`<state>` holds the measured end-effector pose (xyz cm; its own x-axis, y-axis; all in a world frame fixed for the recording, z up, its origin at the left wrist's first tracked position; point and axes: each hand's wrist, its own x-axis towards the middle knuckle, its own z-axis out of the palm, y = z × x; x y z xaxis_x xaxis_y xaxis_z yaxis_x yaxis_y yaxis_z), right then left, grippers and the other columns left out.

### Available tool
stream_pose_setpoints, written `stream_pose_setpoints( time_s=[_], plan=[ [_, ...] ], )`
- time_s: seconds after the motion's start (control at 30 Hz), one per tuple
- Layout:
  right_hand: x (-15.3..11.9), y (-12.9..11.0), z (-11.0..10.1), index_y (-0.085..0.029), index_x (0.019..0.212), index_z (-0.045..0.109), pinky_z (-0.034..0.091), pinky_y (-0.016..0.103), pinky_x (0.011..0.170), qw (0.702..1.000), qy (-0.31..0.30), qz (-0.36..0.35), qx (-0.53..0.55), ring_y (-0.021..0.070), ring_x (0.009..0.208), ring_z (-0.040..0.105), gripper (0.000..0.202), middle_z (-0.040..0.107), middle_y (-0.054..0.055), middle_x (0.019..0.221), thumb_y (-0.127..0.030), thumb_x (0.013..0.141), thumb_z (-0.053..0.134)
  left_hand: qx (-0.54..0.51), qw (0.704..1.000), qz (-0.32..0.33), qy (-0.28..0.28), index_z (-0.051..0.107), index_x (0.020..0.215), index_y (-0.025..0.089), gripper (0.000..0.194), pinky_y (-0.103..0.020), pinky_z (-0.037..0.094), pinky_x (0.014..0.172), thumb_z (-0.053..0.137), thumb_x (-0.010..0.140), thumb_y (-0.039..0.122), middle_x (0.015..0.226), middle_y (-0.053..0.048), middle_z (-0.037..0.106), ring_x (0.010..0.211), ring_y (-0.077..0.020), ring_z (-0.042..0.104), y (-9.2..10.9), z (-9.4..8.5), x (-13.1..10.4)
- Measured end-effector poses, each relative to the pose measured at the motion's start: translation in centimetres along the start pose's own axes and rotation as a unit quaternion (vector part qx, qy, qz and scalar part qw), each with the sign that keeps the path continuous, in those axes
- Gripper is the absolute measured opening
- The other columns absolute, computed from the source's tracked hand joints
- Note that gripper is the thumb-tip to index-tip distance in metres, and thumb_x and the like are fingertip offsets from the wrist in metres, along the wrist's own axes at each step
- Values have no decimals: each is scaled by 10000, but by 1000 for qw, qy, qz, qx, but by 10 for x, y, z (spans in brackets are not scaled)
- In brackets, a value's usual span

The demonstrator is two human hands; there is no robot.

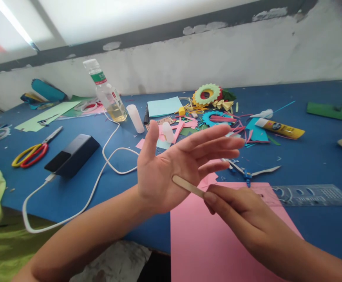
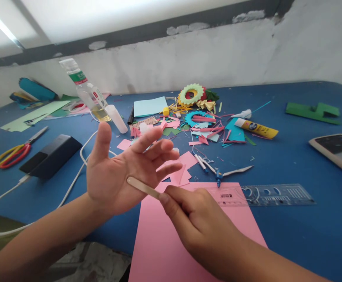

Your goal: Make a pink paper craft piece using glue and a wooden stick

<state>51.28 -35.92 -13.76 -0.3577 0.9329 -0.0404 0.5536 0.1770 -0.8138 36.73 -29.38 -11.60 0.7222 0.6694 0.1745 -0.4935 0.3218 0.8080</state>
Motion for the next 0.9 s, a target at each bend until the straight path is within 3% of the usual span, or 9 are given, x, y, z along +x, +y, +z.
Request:
stream_pose_setpoints(
  time_s=[0.17, 0.3, 0.47, 0.67, 0.83, 0.9],
  plan=[
    [2, 2, 0, -209, 624, 437, 297, 254, 444, 999, 40, -9, -6, 127, 468, 449, 350, 452, -24, 500, -310, 930, 300, 17, 1000, 6, -3, 628, 1032, 279, 889, -425, 363, 981, -78, 741, 734, 1150, 32, 614, 1226, -280, 424, -1, -1, 0],
    [1, 4, 0, -203, 589, 403, 281, 233, 404, 995, 62, -69, 31, 101, 423, 393, 361, 392, -42, 469, -301, 927, 324, 84, 996, 32, 22, 598, 1080, 292, 898, -400, 420, 946, -101, 734, 736, 1176, 56, 598, 1203, -252, 458, 6, -3, -1],
    [-2, 8, 0, -198, 577, 358, 270, 212, 387, 984, 94, -107, 110, 83, 412, 328, 379, 340, -54, 484, -302, 940, 331, 183, 981, 57, 10, 559, 1129, 317, 751, -398, 455, 920, -23, 816, 675, 1226, 73, 563, 1189, -241, 477, 8, -6, -3],
    [4, 7, 2, -200, 569, 389, 269, 233, 385, 996, 46, -55, 55, 98, 419, 384, 378, 395, -38, 467, -323, 925, 351, 197, 979, 41, 4, 567, 1130, 309, 772, -374, 488, 878, -28, 803, 678, 1203, 65, 584, 1153, -231, 515, 5, -6, -2],
    [4, 6, 3, -198, 565, 365, 269, 223, 377, 985, 83, -101, 109, 88, 402, 340, 401, 350, -46, 465, -340, 938, 327, 187, 982, 41, 2, 575, 1114, 315, 771, -378, 483, 888, -33, 806, 676, 1210, 67, 576, 1175, -229, 494, 6, -6, -2],
    [4, 6, 3, -199, 575, 394, 272, 226, 377, 989, 68, -92, 91, 90, 403, 360, 390, 373, -43, 463, -335, 936, 333, 182, 983, 39, 0, 576, 1114, 307, 776, -379, 479, 894, -32, 805, 679, 1206, 62, 580, 1170, -231, 498, 5, -6, -3]
  ],
)
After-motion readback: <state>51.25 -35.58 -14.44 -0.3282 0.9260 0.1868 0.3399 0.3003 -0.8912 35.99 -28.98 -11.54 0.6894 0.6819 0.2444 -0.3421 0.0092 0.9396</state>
